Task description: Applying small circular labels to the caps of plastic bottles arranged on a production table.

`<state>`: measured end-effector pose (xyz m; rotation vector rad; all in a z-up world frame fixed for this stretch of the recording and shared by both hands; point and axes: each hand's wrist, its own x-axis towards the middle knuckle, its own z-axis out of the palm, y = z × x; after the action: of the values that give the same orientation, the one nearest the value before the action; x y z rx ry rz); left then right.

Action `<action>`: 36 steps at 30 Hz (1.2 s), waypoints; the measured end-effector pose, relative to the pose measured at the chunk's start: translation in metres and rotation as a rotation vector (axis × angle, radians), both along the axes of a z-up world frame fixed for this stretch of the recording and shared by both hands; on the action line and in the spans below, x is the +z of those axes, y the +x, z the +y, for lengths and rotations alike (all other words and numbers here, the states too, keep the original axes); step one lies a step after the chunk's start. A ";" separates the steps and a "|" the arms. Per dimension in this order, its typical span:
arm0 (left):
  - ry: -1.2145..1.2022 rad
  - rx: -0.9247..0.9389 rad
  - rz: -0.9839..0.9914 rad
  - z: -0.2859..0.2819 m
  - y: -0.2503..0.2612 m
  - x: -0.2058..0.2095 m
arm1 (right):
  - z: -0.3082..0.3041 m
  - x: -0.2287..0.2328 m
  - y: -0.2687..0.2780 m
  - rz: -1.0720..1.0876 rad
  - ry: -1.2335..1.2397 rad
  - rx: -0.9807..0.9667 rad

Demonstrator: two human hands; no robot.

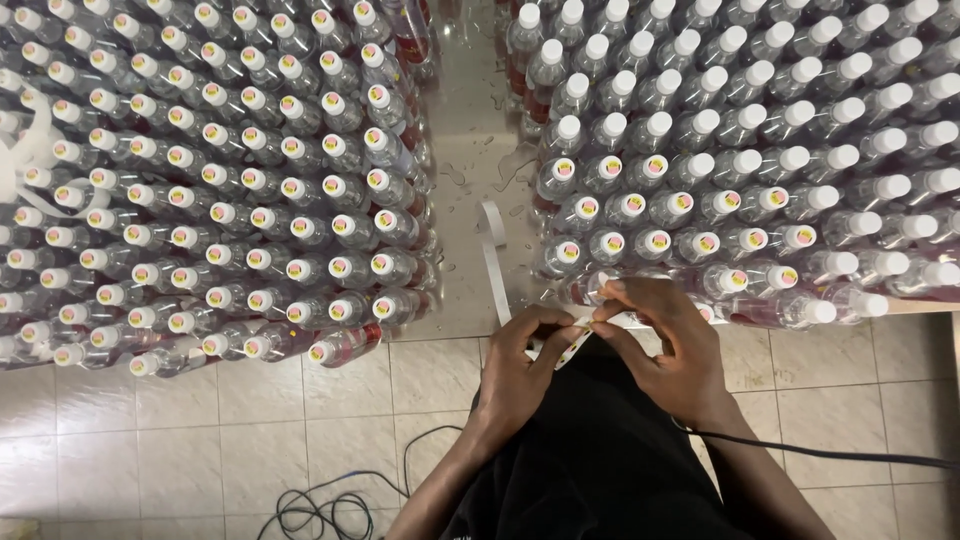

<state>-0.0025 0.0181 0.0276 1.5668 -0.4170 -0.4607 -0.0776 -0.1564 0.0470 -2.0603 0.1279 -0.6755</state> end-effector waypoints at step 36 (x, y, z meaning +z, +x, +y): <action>0.204 0.100 0.303 -0.055 -0.008 0.003 | -0.141 -0.005 0.063 0.318 0.382 -0.075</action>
<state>-0.0106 -0.0370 0.0307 1.6723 -0.0599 -0.6679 -0.0143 -0.2969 0.0415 -1.7821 0.4814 -0.3304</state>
